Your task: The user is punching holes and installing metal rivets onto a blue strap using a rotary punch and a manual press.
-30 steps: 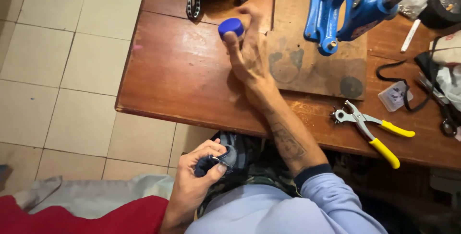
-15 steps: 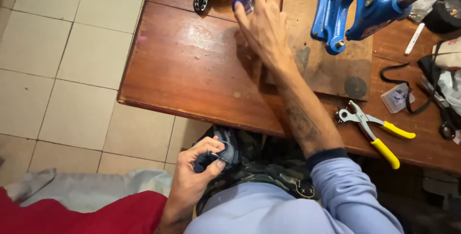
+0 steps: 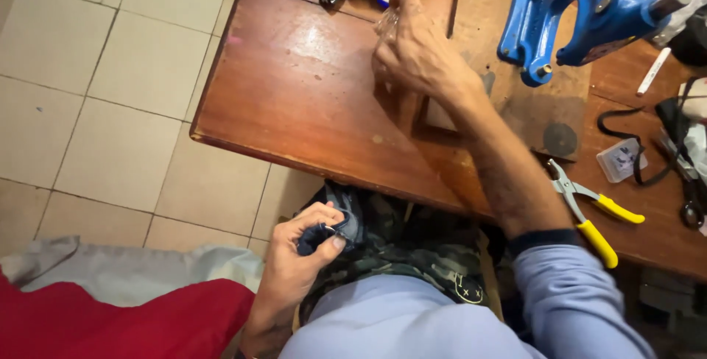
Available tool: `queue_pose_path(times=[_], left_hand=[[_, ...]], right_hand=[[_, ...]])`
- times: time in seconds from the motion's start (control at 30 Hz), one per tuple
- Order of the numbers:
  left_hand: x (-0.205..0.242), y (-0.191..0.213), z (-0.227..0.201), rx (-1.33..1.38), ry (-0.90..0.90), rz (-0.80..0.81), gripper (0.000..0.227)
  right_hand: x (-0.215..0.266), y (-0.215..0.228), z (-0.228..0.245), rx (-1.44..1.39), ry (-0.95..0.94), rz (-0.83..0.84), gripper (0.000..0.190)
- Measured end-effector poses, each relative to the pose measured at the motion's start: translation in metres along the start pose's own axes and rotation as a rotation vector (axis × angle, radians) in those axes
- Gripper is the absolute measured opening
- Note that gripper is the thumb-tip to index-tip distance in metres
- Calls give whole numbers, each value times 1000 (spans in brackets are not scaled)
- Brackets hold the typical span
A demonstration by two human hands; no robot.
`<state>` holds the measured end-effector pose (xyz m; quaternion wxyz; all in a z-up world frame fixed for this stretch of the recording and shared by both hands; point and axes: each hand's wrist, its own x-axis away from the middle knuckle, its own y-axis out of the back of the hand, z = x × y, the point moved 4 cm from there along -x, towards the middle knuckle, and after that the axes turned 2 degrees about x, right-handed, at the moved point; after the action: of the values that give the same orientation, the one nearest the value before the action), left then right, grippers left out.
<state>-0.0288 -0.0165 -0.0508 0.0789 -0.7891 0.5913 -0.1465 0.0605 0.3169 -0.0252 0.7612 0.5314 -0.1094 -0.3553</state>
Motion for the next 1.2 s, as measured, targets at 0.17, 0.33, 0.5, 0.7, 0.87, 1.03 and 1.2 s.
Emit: queue_pose_path(times=[0.17, 0.33, 0.5, 0.7, 0.87, 1.03, 1.2], left_hand=[[-1, 1, 5, -33, -70, 14, 17], [2, 0, 10, 27, -14, 10, 18], [-1, -1, 2, 25, -16, 18, 17], [-3, -3, 4, 58, 33, 23, 17], [0, -2, 11, 60, 17, 27, 18], [-2, -2, 11, 95, 46, 19, 17], [-4, -3, 11, 76, 52, 20, 15]], right_hand=[[-8, 3, 14, 283, 160, 362, 37], [-12, 3, 27, 679, 420, 541, 53], [-20, -8, 13, 798, 498, 474, 60], [-12, 3, 27, 932, 590, 401, 77], [-14, 11, 7, 911, 546, 319, 77], [-20, 40, -7, 257, 274, 296, 61], [-17, 54, -29, -158, 175, 112, 60]])
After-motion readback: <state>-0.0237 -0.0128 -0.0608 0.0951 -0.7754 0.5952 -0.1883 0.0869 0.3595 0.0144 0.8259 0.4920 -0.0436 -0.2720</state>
